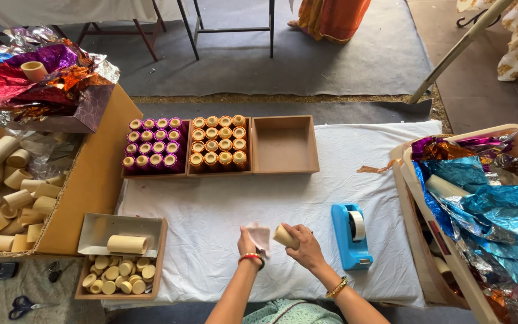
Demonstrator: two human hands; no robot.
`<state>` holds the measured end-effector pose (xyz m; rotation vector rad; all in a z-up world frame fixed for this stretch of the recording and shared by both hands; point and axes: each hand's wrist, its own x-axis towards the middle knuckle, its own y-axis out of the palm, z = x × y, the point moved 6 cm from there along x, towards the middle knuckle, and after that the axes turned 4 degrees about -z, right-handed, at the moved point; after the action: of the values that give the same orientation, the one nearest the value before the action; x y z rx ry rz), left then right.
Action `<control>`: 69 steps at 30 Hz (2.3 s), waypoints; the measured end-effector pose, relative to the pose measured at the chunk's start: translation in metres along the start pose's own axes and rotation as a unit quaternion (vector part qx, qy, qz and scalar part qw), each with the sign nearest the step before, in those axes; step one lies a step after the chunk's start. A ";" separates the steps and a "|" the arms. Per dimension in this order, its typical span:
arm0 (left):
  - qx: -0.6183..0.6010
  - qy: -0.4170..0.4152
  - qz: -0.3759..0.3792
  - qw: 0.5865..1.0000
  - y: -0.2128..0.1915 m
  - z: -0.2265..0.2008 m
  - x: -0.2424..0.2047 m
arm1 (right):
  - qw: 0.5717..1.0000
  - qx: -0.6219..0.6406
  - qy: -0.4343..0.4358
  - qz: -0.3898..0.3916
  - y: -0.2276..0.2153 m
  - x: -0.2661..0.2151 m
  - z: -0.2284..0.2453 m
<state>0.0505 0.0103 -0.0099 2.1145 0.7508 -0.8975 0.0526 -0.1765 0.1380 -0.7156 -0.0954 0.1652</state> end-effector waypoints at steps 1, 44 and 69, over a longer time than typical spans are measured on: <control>-0.001 -0.002 0.000 1.000 0.006 0.008 -0.001 | 1.000 -0.002 0.001 0.001 0.002 0.000 0.002; 0.232 0.417 0.094 0.874 0.097 -0.079 -0.104 | 0.860 0.439 0.238 0.099 -0.003 0.008 0.031; 0.238 0.413 0.143 0.868 0.099 -0.079 -0.117 | 0.818 0.491 0.243 0.177 0.025 -0.013 0.010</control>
<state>0.0812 -0.0120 0.1581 2.9940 0.6090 0.0560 0.0359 -0.1539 0.1281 0.2945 0.5931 0.3461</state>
